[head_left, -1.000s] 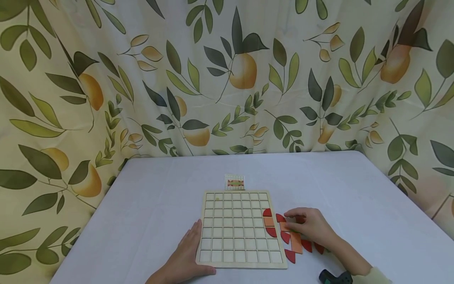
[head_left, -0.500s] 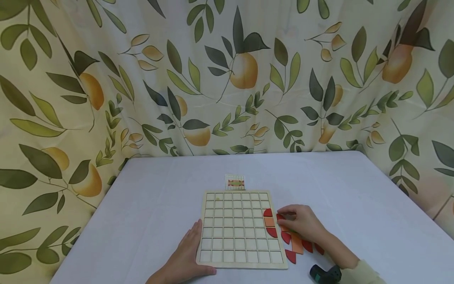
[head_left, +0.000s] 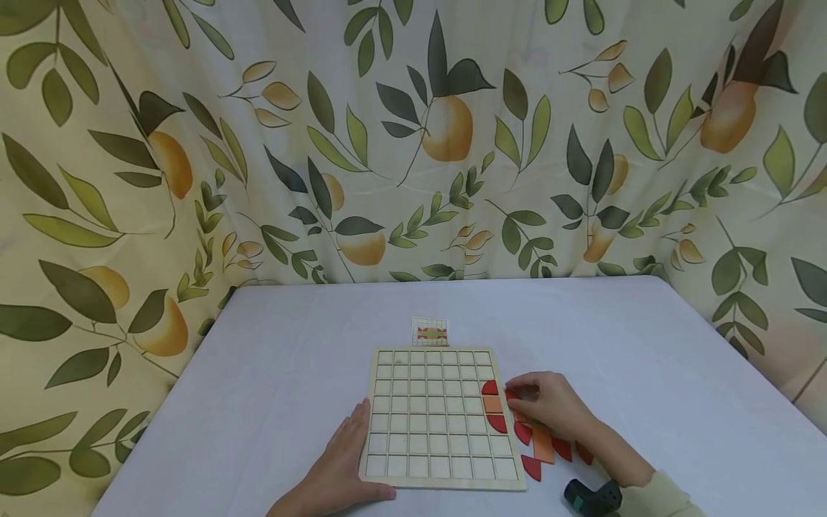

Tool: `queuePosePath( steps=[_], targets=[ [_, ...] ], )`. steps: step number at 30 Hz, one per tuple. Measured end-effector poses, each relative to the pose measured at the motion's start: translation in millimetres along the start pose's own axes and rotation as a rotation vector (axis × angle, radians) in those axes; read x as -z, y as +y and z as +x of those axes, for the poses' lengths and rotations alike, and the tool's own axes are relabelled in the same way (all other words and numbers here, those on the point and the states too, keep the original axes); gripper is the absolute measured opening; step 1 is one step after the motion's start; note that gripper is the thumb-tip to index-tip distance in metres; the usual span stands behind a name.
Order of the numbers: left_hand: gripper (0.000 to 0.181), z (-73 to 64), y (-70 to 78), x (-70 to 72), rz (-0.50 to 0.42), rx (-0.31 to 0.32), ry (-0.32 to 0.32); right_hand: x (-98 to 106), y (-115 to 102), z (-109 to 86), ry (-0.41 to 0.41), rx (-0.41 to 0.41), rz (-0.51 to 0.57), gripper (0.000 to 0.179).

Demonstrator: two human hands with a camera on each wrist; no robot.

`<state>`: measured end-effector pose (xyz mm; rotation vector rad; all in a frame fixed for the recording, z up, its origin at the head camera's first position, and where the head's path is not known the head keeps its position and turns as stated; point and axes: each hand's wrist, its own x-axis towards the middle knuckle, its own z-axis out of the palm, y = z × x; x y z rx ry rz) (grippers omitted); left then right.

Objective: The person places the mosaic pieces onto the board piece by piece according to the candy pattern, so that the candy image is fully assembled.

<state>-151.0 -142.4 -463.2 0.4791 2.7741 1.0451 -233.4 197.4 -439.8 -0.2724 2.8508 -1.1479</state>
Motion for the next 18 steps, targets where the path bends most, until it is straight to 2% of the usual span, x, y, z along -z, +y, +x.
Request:
queuePosePath(
  steps=[18],
  targets=[
    [0.132,-0.2,2.0,0.8,0.007,-0.009,0.009,-0.3,-0.2,3.0,0.028,0.028,-0.024,0.028]
  ],
)
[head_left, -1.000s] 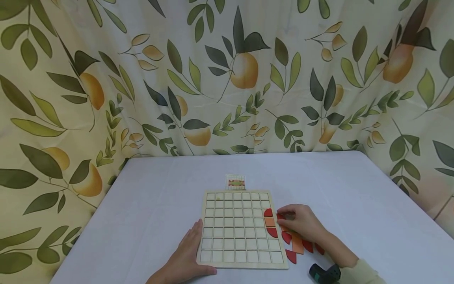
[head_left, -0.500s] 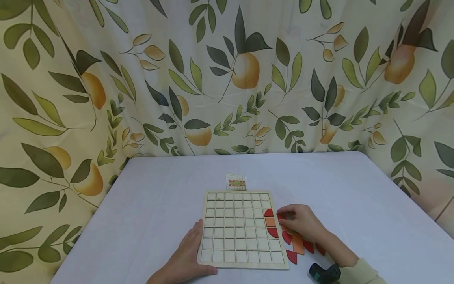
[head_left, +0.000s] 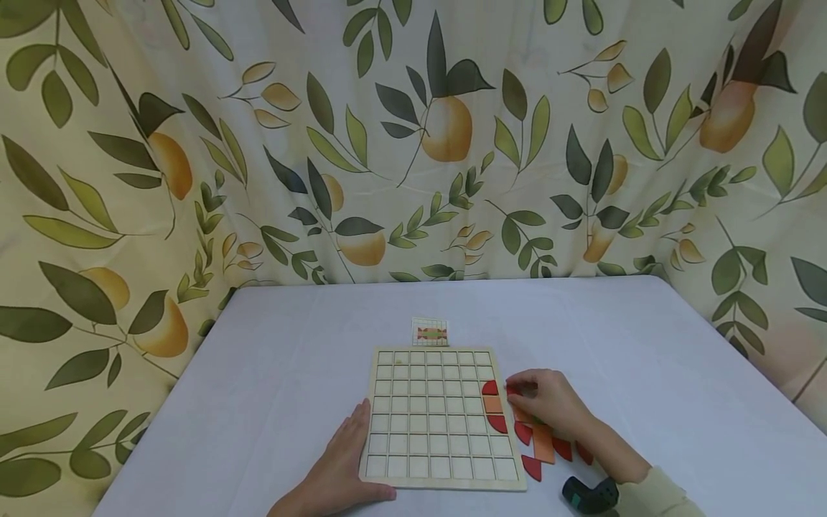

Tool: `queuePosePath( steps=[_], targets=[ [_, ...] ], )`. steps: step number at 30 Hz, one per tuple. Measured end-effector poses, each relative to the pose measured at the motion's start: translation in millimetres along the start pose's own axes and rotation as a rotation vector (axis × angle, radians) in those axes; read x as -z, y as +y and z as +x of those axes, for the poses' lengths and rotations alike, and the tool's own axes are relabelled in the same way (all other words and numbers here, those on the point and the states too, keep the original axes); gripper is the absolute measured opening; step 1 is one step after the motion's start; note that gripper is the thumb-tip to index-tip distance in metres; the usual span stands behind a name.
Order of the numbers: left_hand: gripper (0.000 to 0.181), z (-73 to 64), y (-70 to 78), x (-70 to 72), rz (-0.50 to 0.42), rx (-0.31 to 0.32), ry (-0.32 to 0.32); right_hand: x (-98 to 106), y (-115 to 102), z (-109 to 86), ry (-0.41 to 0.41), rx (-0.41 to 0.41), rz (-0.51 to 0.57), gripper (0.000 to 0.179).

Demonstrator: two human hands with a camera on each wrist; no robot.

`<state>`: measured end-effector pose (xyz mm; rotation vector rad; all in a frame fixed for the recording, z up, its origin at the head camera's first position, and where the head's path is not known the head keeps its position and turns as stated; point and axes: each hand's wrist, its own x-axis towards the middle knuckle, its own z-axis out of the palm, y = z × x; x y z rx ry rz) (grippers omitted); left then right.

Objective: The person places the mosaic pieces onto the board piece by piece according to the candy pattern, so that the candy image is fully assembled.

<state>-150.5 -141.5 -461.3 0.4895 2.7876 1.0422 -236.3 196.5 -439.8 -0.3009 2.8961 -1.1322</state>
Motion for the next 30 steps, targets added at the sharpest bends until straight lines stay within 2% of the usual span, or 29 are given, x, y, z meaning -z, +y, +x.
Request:
queuePosePath(
  steps=[17,25,30],
  targets=[
    [0.131,0.2,-2.5,0.5,0.009,0.01,-0.014,0.7,2.2,2.5,-0.019,0.065,-0.041,0.029],
    [0.132,0.9,-3.5,0.3,-0.019,0.003,-0.015,2.0,4.2,2.9,-0.008,0.11,-0.044,0.029],
    [0.132,0.5,-3.5,0.7,-0.019,0.007,-0.022,2.1,2.1,4.4,0.015,0.077,-0.024,0.03]
  ],
)
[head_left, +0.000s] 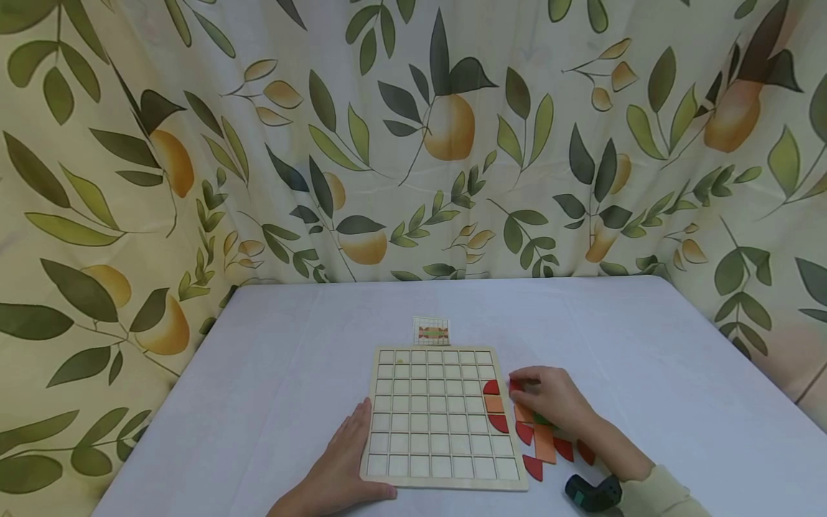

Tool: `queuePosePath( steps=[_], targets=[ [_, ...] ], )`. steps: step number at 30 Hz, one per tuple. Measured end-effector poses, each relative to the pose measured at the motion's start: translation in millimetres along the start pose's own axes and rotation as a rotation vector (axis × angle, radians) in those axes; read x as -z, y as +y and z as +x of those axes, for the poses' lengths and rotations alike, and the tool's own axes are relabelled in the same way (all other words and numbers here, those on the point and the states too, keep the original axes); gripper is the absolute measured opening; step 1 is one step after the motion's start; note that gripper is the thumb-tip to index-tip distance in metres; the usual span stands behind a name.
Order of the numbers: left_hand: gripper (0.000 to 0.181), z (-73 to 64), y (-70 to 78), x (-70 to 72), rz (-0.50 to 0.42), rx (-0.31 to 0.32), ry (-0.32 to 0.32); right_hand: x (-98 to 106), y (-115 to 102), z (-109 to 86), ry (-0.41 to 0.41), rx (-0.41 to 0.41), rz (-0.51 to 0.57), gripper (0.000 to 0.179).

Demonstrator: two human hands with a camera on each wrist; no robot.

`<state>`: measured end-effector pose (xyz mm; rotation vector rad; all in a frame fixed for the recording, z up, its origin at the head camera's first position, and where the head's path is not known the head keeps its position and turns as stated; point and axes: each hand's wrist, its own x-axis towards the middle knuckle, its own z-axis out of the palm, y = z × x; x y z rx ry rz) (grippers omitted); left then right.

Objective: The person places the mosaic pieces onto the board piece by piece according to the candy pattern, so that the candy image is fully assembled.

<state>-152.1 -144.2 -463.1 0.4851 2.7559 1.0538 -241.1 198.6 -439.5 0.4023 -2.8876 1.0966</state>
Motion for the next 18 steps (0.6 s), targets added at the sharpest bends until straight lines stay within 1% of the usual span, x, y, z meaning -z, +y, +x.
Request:
queuePosePath(
  steps=[3,6,10,13,18],
  targets=[
    [0.132,0.6,1.2,-0.2,-0.001,0.001,-0.006,0.9,-3.9,0.0,0.013,0.004,0.025,0.031],
    [0.131,0.0,0.9,-0.1,0.008,0.002,-0.006,-1.3,-9.3,2.0,0.016,0.028,0.036,0.031],
    [0.131,0.2,0.3,-1.0,0.014,-0.01,0.0,-4.5,-14.7,5.3,0.023,0.018,0.042,0.03],
    [0.131,0.2,-0.4,-1.5,0.015,-0.015,0.004,-7.3,-19.2,8.3,0.013,0.017,0.05,0.029],
    [0.131,-0.1,-0.7,-1.1,0.02,-0.018,0.005,-14.0,-27.5,12.9,0.005,0.039,0.06,0.027]
  ],
)
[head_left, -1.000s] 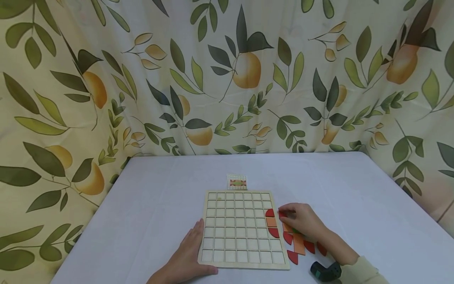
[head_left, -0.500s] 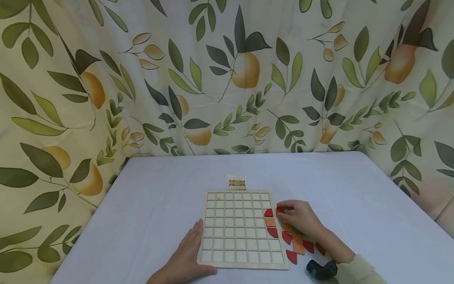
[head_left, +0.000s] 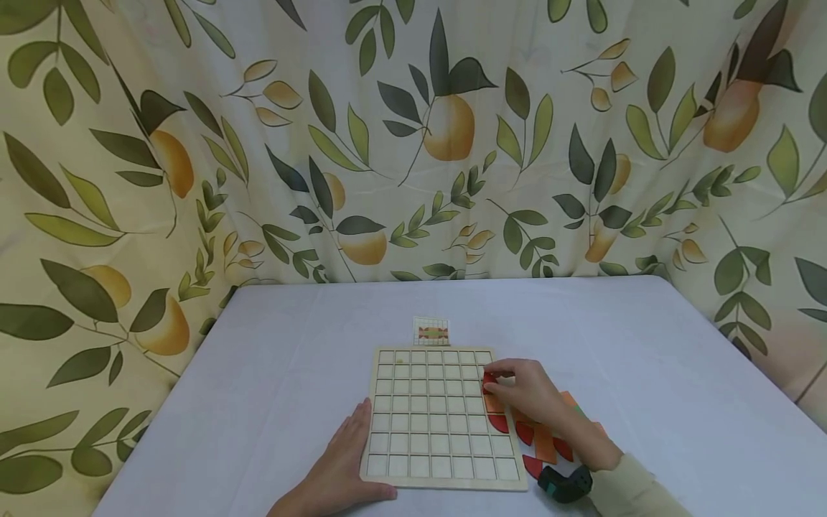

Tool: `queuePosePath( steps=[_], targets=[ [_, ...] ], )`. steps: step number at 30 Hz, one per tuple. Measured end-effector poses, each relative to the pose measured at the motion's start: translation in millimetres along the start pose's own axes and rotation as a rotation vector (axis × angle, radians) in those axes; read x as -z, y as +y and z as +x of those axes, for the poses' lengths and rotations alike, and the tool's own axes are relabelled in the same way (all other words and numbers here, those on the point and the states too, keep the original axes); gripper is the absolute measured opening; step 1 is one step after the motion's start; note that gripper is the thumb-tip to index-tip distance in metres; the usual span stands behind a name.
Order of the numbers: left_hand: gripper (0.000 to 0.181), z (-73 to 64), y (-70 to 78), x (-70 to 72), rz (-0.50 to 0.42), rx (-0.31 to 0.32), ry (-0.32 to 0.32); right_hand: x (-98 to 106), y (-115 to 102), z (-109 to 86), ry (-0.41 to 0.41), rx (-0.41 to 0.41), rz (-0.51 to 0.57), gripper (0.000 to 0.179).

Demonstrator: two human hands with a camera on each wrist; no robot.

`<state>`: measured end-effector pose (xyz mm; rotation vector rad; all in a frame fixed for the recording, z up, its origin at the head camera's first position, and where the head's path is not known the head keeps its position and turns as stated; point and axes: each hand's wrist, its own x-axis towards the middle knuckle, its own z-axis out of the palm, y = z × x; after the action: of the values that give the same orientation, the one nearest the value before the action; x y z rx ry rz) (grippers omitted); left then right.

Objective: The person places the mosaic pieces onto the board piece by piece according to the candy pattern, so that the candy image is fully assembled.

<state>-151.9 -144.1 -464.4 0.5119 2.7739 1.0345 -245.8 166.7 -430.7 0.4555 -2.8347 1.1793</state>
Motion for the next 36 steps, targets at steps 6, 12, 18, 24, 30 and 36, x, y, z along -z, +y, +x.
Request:
queuePosePath(
  steps=[6,12,18,24,30,36],
  targets=[
    [0.131,-0.3,0.8,0.7,0.001,-0.007,0.005,-7.1,-4.9,5.0,-0.006,0.002,0.03,0.026],
    [0.13,-0.8,2.4,1.8,-0.008,-0.009,0.003,-17.0,-5.8,10.3,-0.04,-0.05,0.059,0.028],
    [0.129,-1.4,3.1,3.2,-0.011,-0.022,0.006,-22.0,-6.7,12.0,-0.034,-0.03,0.039,0.029],
    [0.129,-0.8,2.3,2.2,0.0,-0.02,0.005,-24.2,-7.2,12.6,-0.038,-0.029,0.033,0.028],
    [0.129,-0.3,1.8,1.5,0.003,0.003,-0.007,-25.0,-6.8,12.7,-0.038,-0.021,0.024,0.027],
    [0.131,0.4,2.2,1.4,0.001,0.022,-0.009,-24.7,-6.1,12.8,-0.049,0.009,0.02,0.025]
  ],
)
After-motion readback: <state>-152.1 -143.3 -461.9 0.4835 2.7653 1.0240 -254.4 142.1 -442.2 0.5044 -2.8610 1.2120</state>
